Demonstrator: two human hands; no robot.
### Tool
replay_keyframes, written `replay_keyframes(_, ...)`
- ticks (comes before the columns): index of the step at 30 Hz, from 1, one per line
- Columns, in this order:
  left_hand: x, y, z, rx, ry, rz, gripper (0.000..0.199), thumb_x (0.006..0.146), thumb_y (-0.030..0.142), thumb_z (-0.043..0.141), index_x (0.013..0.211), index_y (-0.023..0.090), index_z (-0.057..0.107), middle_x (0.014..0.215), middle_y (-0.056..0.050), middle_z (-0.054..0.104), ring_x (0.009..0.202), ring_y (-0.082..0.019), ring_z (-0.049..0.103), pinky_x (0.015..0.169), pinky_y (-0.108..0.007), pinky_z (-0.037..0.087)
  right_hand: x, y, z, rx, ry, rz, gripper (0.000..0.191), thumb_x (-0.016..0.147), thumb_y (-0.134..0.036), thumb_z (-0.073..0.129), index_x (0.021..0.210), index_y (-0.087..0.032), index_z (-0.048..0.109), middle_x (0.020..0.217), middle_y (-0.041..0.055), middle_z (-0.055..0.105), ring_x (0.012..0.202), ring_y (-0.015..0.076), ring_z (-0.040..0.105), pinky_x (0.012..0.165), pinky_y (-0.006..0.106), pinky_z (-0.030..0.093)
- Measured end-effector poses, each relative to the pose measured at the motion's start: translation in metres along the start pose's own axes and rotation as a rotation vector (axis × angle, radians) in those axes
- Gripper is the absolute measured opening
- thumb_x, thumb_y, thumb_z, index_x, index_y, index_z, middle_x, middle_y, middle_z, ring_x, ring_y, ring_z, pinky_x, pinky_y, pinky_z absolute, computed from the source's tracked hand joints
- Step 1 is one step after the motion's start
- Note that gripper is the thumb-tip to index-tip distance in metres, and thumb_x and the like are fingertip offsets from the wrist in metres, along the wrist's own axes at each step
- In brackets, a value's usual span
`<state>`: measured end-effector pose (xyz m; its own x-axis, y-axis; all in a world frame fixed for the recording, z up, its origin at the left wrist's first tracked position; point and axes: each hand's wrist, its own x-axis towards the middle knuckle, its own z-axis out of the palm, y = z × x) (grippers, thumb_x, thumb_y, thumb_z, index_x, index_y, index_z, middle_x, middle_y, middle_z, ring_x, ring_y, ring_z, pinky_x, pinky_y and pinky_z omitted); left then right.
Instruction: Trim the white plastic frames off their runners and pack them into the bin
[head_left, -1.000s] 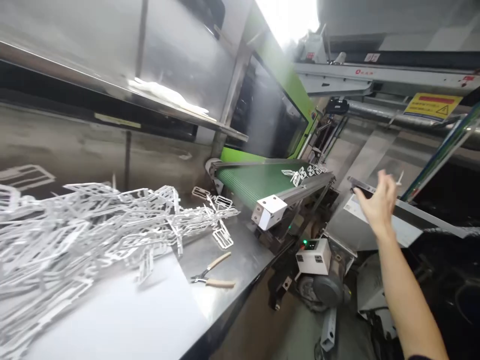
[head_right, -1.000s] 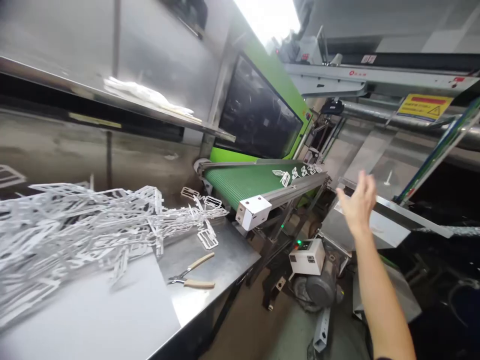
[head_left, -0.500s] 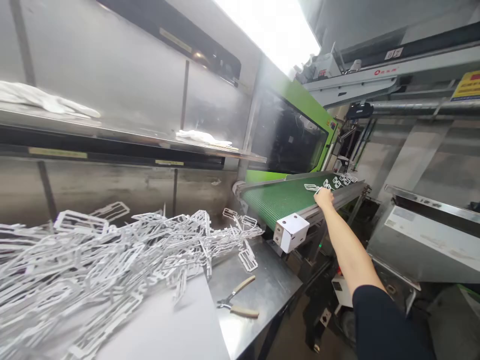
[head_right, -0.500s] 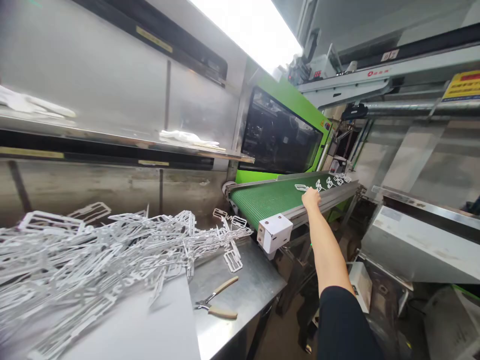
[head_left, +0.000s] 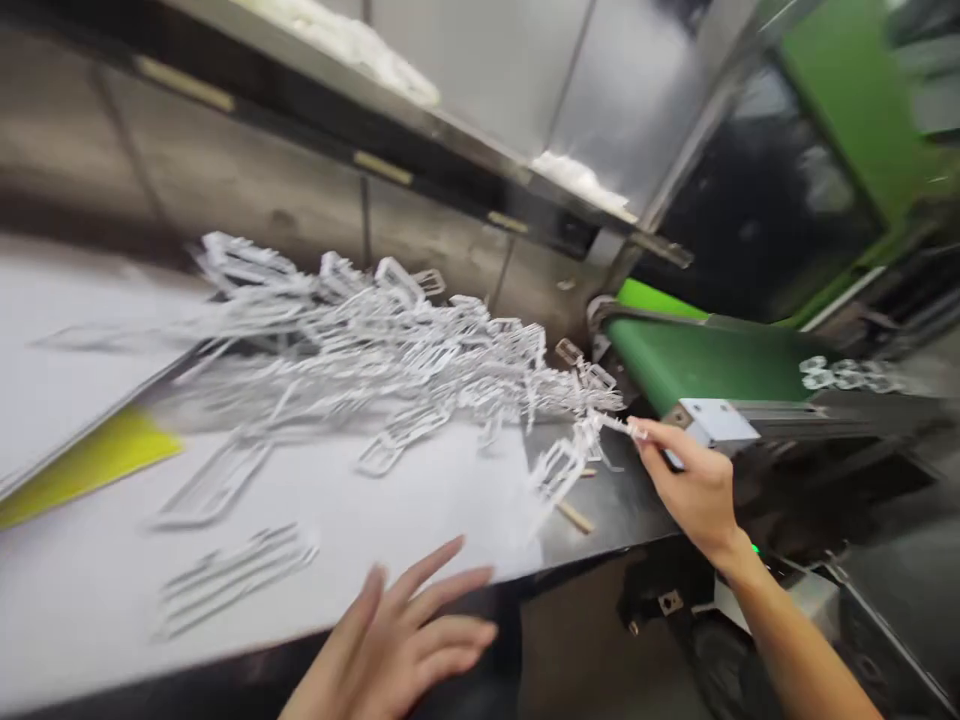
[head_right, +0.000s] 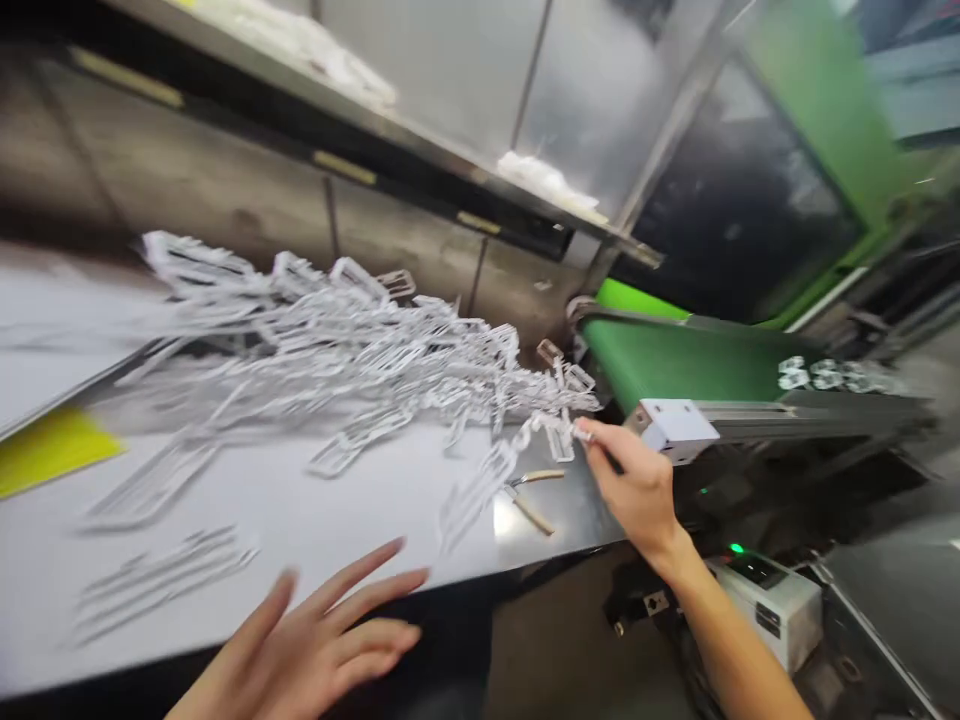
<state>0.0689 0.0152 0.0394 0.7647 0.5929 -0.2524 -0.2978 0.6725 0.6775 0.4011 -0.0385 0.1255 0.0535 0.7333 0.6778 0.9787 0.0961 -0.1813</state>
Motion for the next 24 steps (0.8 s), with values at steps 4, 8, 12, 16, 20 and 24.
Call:
replay_keyframes(4,-0.017,-0.021,-0.007,-0.18,0.142,-0.045,0.065,0.087,0.069,0.072,0.125,0.016,0.073,0.112,-0.014,0.075,0.078,-0.018,0.071,0.076,-0.029,0.06,-0.033,-0.052,0.032,0.252,-0.175,-0.308,0.046,0.11,-0.007,0.053,0.146,-0.034,0.067,0.134,0.0006,0.068,0.118,0.0289,0.069,0.104,0.047,0.06)
replay_keyframes(8,-0.029,-0.024,-0.012,0.042,0.349,0.005,0.048,0.077,0.046,0.091,0.111,0.017,0.075,0.089,-0.006,0.075,0.069,-0.014,0.066,0.065,-0.023,0.054,-0.033,-0.056,0.048,0.298,-0.132,-0.349,0.056,0.107,-0.002,0.06,0.146,-0.041,0.066,0.145,-0.0004,0.061,0.119,0.031,0.068,0.104,0.048,0.061)
replay_keyframes(12,-0.033,-0.023,-0.018,0.075,0.446,0.079,0.047,0.073,0.045,0.093,0.106,0.018,0.073,0.087,-0.004,0.077,0.07,-0.015,0.07,0.071,-0.025,0.058,-0.034,-0.052,0.063,0.323,-0.13,-0.173,0.051,0.109,-0.015,0.067,0.152,-0.041,0.06,0.154,0.0009,0.052,0.133,0.0343,0.059,0.117,0.054,0.051)
replay_keyframes(16,-0.032,-0.022,-0.028,0.144,0.477,0.168,0.041,0.078,0.045,0.09,0.104,0.02,0.074,0.089,-0.004,0.08,0.074,-0.017,0.074,0.074,-0.026,0.061,-0.047,-0.048,0.075,0.611,-0.237,0.221,0.04,0.109,-0.046,0.071,0.144,-0.029,0.062,0.139,0.0092,0.064,0.121,0.033,0.066,0.103,0.049,0.062)
replay_keyframes(20,-0.032,-0.019,-0.044,0.491,0.552,0.411,0.021,0.091,0.037,0.079,0.107,0.025,0.077,0.097,-0.002,0.081,0.083,-0.019,0.077,0.079,-0.028,0.063,-0.06,-0.04,0.08,0.677,-0.337,0.398,0.033,0.111,-0.054,0.063,0.123,-0.025,0.067,0.115,0.0091,0.073,0.096,0.0274,0.075,0.078,0.036,0.068)
replay_keyframes(24,-0.031,-0.008,-0.059,1.2,0.539,0.937,0.04,0.095,0.003,0.063,0.123,0.029,0.075,0.115,-0.002,0.078,0.108,-0.017,0.073,0.099,-0.03,0.058,-0.068,-0.008,0.085,0.282,-0.461,0.22,0.055,0.106,-0.07,0.059,0.141,-0.028,0.063,0.141,0.0118,0.061,0.127,0.0373,0.061,0.105,0.056,0.056)
